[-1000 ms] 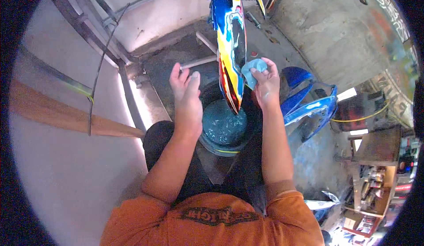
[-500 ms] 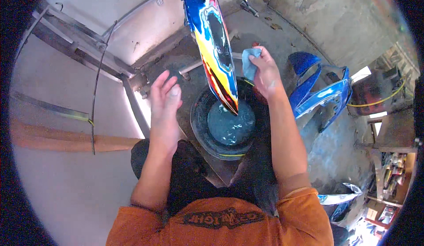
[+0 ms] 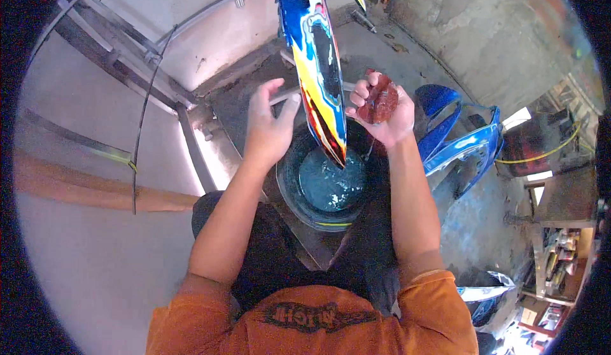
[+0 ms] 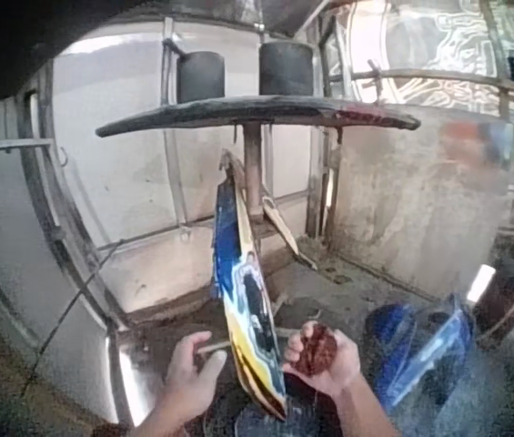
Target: The person wet-sands a colorful motorcycle fairing with a piece of red sandpaper, repeatedly dipping the sandpaper into a bucket of blue water.
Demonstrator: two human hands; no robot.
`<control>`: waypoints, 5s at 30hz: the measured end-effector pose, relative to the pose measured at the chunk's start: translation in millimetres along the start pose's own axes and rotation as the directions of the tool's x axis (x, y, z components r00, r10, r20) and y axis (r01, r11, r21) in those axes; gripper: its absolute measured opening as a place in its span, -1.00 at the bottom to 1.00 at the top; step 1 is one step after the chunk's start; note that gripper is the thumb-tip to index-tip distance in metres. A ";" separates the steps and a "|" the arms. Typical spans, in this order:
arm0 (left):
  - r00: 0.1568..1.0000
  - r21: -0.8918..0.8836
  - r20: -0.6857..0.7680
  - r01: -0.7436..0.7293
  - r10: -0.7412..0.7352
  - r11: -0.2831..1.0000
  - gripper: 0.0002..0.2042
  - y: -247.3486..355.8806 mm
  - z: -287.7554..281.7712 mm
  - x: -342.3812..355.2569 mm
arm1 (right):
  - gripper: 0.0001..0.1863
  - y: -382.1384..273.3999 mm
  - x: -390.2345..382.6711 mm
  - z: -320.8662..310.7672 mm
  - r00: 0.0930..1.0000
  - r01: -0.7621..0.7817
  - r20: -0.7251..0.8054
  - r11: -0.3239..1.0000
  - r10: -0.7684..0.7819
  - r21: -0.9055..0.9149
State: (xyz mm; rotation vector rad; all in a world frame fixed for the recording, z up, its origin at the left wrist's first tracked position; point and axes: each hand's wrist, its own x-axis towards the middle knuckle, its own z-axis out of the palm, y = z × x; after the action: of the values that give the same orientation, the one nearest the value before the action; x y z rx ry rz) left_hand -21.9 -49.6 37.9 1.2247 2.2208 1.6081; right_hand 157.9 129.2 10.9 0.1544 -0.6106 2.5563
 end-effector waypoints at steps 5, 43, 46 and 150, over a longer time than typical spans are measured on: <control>0.994 0.036 -0.006 -0.105 0.106 0.994 -0.53 -16.0 23.6 -5.1 | -0.88 5.3 8.1 -21.1 0.911 -0.080 -0.345 0.723 -0.227 -0.686; 0.939 0.057 0.260 0.218 -0.226 0.974 -0.59 -16.2 55.3 -13.7 | -0.64 39.3 83.1 17.8 0.777 -0.195 -0.094 -0.096 -0.622 -0.976; 0.940 0.026 0.276 0.203 -0.202 0.979 -0.58 -17.8 51.1 -13.9 | -0.50 35.5 100.1 23.1 0.767 -0.219 -0.111 -0.095 -0.632 -0.971; 0.926 0.016 0.325 0.196 -0.191 0.980 -0.56 -9.7 15.3 -26.3 | -0.52 55.0 98.0 50.2 0.779 -0.246 -0.082 -0.184 -0.622 -0.952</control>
State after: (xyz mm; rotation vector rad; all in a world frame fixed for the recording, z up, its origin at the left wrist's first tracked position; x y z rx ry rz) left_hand -1.5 -57.1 14.5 1.1295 2.0417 1.2455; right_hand 45.3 107.9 55.6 -0.9867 -1.8977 0.8625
